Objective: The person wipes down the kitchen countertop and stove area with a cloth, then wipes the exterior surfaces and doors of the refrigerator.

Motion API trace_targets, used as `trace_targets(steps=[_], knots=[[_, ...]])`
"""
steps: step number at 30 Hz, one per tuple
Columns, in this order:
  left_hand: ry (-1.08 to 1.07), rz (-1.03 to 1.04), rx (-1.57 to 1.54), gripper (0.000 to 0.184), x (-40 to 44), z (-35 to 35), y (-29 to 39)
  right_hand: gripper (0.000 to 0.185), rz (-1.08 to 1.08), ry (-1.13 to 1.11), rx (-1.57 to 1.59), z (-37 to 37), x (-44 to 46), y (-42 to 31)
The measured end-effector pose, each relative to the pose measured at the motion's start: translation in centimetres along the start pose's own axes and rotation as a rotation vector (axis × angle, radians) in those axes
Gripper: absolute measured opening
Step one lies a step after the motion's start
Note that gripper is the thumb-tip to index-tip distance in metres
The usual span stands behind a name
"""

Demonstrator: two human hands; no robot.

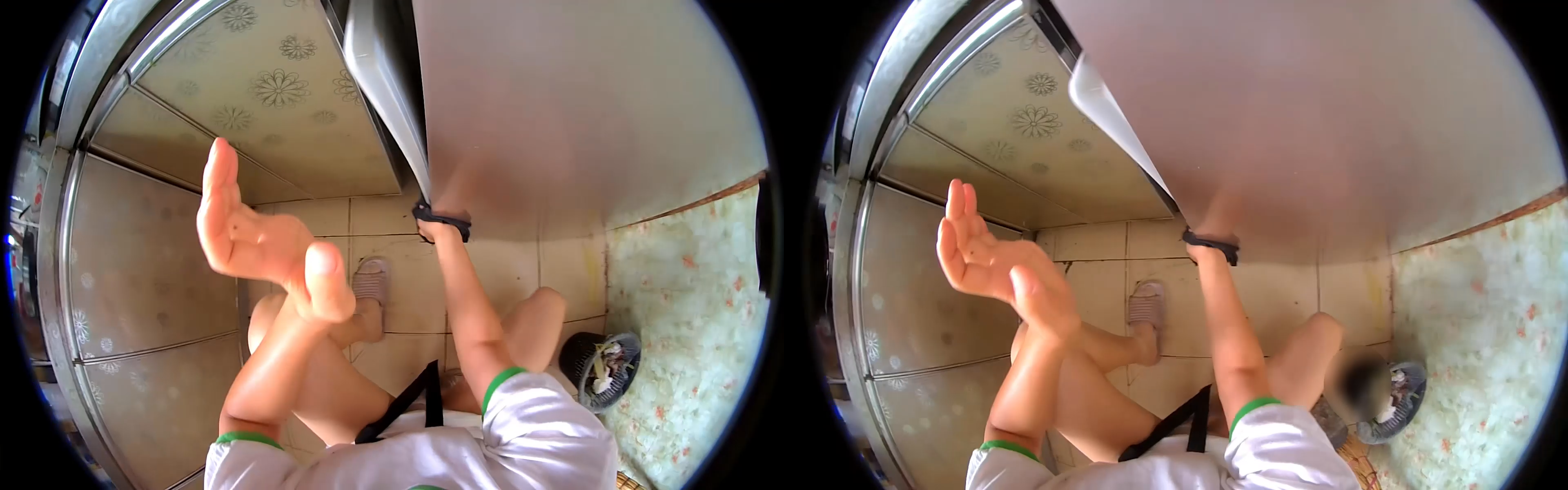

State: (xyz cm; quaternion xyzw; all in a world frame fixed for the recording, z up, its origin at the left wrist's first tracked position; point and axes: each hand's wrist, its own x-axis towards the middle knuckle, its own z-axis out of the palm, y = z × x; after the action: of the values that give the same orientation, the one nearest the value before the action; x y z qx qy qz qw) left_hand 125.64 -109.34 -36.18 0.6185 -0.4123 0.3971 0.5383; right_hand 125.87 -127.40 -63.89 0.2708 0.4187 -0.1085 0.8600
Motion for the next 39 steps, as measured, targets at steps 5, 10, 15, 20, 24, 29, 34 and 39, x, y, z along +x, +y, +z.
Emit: trace_targets(steps=[5, 10, 15, 20, 24, 29, 34, 39], knots=[[0.067, -0.018, -0.007, 0.069, 0.4, 1.1, -2.4, 0.036, 0.191, -0.174, -0.010, 7.9, -15.7, 5.3], [0.109, -0.165, 0.058, 0.069, -0.4, 1.8, -4.2, 0.033, 0.323, -0.364, -0.054, 14.3, -31.7, 10.8], [0.139, -0.320, 0.089, 0.067, 0.3, 2.4, -3.5, 0.024, 0.255, -0.631, -0.497, 12.6, -36.3, 12.7], [0.187, -0.365, -0.050, 0.066, 1.3, 2.7, -1.8, 0.025, -0.428, -0.953, -1.092, 9.1, -35.5, 6.2], [0.181, -0.314, -0.144, 0.066, 1.5, 2.5, 0.5, 0.032, -1.727, -0.797, -1.396, 9.7, -39.1, 1.3], [0.172, -0.277, -0.161, 0.065, 1.1, 2.7, 0.9, 0.030, -2.233, -0.854, -0.691, 14.2, -37.4, 4.1], [0.207, -0.248, -0.129, 0.060, 1.0, 2.2, 1.1, 0.023, -2.811, -1.177, -0.874, 17.1, -31.9, 11.1], [0.229, -0.331, -0.130, 0.058, 1.1, 1.8, 0.4, 0.023, -2.305, -1.489, -2.059, 9.2, -21.7, 6.2]])
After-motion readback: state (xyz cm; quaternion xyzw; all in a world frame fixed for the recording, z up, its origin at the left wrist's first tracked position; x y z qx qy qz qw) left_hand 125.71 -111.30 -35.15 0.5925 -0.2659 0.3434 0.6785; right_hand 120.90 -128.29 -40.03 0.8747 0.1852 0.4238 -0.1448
